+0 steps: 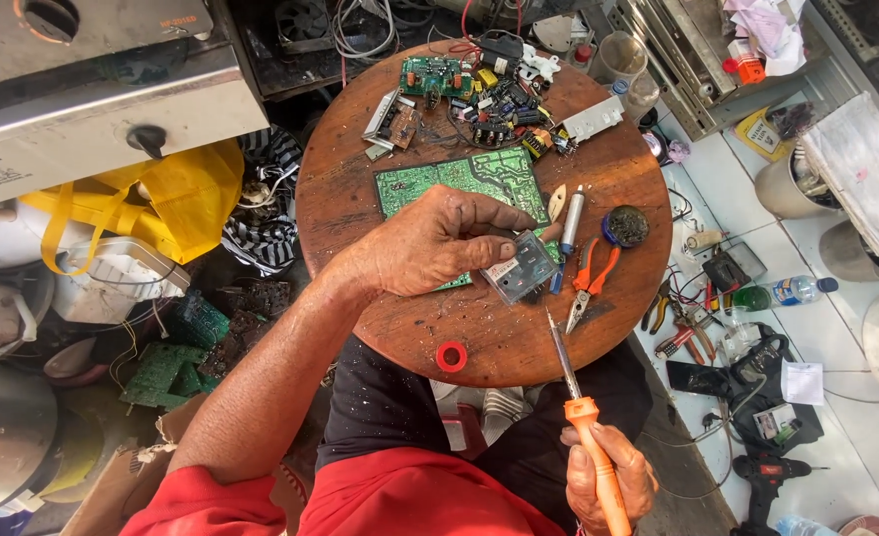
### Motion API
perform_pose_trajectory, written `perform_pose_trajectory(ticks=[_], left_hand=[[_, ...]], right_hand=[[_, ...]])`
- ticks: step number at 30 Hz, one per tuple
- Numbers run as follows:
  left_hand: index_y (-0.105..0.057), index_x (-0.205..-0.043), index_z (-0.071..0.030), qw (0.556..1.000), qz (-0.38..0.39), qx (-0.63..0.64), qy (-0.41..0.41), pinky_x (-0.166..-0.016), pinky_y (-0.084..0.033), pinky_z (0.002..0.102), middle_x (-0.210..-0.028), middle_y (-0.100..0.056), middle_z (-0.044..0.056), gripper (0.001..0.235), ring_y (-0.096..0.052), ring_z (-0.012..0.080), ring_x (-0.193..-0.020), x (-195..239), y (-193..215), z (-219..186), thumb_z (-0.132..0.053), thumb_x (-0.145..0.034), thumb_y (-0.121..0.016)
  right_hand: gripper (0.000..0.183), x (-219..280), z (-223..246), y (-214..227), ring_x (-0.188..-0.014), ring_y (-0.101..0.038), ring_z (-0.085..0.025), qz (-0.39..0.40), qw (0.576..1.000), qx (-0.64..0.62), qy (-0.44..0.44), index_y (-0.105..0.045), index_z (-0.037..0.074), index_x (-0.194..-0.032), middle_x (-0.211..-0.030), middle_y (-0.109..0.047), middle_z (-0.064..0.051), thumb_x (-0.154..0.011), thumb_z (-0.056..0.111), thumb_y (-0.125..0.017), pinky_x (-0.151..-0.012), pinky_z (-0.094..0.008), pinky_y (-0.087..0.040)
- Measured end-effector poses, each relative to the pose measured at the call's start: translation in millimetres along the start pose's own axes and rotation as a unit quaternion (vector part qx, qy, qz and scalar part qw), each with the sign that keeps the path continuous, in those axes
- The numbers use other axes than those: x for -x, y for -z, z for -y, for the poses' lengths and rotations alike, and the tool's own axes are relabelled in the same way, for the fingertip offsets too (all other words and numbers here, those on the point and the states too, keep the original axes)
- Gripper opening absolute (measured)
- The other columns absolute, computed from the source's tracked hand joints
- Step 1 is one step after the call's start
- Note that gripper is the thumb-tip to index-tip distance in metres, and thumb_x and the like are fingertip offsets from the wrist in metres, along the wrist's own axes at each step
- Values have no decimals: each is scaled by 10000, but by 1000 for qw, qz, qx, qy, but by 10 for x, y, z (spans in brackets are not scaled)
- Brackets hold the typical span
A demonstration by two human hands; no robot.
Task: The person uses a soldering iron and a screwdriver to remove a metal component from a green circuit board. They heat the solder joints and pry the component loose, then lift it off the board and inspect it.
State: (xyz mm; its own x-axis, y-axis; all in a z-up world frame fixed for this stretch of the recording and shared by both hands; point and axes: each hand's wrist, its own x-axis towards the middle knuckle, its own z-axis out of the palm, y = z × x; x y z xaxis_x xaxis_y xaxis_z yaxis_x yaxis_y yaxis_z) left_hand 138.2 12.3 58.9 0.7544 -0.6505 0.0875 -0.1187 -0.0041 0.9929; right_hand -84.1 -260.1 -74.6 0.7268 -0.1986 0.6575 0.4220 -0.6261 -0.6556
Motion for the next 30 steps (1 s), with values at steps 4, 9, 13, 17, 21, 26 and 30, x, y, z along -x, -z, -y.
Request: perform_pose_trajectory(ticks=[4, 9, 13, 17, 21, 26, 30], left_hand=[[-641, -1356, 13, 1000, 1, -7, 3, -627, -643, 275, -946, -743, 29, 455, -664, 90, -760, -2, -7, -25, -234, -975, -625], [-624, -1368, 28, 1000, 11, 7, -13, -633, -618, 275, -919, -707, 20, 468, -632, 86, -762, 5, 11, 31, -246, -988, -619], [-620, -1372, 33, 1000, 9, 18, 0, -630, -610, 270, -918, -703, 17, 466, -622, 81, -763, 18, 11, 17, -227, -986, -623], [-636, -1364, 10, 1000, 11, 0, -4, -664, -617, 281, -992, -737, 18, 440, -643, 83, -805, 38, 35, -25, -222, -990, -620], [-684, -1292, -21, 1000, 13, -9, -22, -639, -616, 269, -946, -737, 12, 397, -657, 87, -786, 66, 37, -99, -275, -997, -609], [-672, -1316, -18, 999, 5, -34, -20, -667, -583, 269, -958, -730, -3, 412, -642, 78, -805, 66, 49, -48, -265, -992, -615], [-695, -1275, -45, 999, 14, -27, -26, -681, -580, 264, -976, -738, -18, 359, -645, 70, -821, 76, 43, -67, -257, -999, -607]], right_hand=[[216, 2, -21, 8, -636, -760, -191, 5, 1000, 4, 13, -639, 48, -1060, -778, -718, -147, -916, 206, -667, -627, -253, -609], [254, 64, -70, -1, -658, -775, -207, 1, 1000, 2, -1, -641, 36, -1087, -835, -724, -151, -914, 216, -681, -619, -251, -615], [236, 79, -113, -12, -658, -771, -209, -7, 1000, -11, 12, -647, 17, -1075, -820, -716, -156, -906, 179, -676, -618, -248, -619], [261, 73, -79, -24, -664, -775, -201, 0, 1000, -12, 8, -644, 27, -1092, -804, -720, -151, -907, 207, -684, -642, -257, -631], [270, 98, -92, -17, -681, -785, -218, 8, 1000, -21, 3, -644, 18, -1105, -863, -718, -151, -912, 201, -690, -645, -253, -639], [251, 58, -71, -35, -669, -775, -212, 7, 1000, -16, 12, -642, 20, -1090, -824, -720, -166, -915, 196, -683, -641, -256, -624], [262, 142, -102, -18, -678, -781, -243, 10, 1000, -22, -16, -644, -4, -1098, -868, -715, -185, -901, 163, -684, -638, -271, -637]])
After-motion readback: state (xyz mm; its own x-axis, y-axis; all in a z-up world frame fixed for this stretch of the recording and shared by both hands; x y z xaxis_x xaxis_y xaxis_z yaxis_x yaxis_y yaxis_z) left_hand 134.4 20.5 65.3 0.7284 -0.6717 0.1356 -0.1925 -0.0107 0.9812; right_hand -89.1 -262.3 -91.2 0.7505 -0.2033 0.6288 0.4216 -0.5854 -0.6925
